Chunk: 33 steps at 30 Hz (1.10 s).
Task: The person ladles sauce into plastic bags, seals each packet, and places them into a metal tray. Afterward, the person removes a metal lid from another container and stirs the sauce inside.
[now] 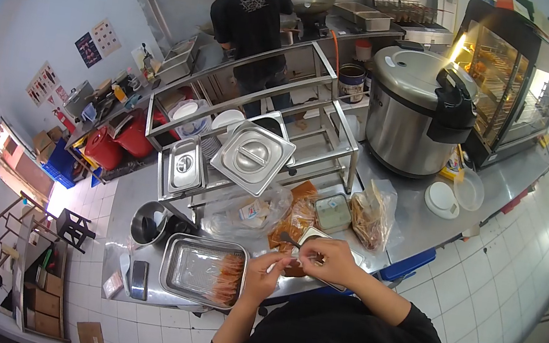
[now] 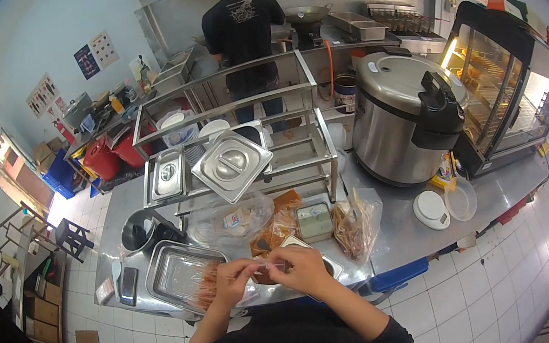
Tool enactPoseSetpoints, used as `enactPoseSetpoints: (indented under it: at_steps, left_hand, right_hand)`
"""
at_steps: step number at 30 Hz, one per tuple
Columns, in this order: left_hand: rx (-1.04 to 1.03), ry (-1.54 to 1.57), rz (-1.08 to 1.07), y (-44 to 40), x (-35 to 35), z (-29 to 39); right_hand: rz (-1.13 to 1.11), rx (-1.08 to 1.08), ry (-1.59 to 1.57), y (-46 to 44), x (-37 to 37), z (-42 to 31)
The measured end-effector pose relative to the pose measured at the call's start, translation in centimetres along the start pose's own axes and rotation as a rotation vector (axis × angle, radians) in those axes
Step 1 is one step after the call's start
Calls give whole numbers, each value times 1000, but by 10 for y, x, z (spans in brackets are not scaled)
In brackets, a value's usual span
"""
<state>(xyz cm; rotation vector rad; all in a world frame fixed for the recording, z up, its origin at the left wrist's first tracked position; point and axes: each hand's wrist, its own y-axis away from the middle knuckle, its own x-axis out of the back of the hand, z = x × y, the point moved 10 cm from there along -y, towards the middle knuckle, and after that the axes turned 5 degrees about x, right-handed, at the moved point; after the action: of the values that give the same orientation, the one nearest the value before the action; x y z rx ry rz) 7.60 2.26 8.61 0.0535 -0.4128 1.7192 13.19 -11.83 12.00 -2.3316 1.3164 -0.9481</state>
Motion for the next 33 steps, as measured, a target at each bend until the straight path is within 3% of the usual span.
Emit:
enactPoseSetpoints:
  at_steps: [2, 9, 11, 15, 20, 22, 27, 29, 30, 31, 32, 33]
  left_hand:
    - [31, -107, 22, 6, -4, -3]
    - [125, -97, -70, 23, -9, -15]
    - [276, -171, -173, 33, -19, -28]
    - [306, -77, 15, 50, -17, -49]
    - [224, -56, 144, 55, -17, -37]
    - [94, -148, 17, 53, -28, -32]
    - [52, -85, -1, 60, -17, -28]
    - [173, 278, 275, 77, 35, -58]
    - [191, 196, 384, 80, 62, -50]
    - [210, 112, 491, 84, 94, -41]
    - [151, -40, 527, 89, 121, -39]
    - [94, -193, 558, 95, 144, -44]
  right_hand:
    - [-47, 119, 139, -1, -9, -10]
    - [-179, 89, 233, 13, -33, 4]
    - [-210, 139, 170, 16, -41, -3]
    - [-292, 189, 173, 20, -52, 2]
    - [-350, 179, 157, 29, -50, 5]
    - [-290, 190, 85, 31, -48, 5]
    - [-267, 132, -29, 43, -29, 16]
    - [-137, -9, 12, 57, 0, 49]
    - [-139, -8, 10, 63, 10, 61]
    - [-108, -142, 30, 71, 23, 86]
    - [-74, -279, 48, 79, 31, 104]
    - [-73, -284, 42, 74, 29, 103]
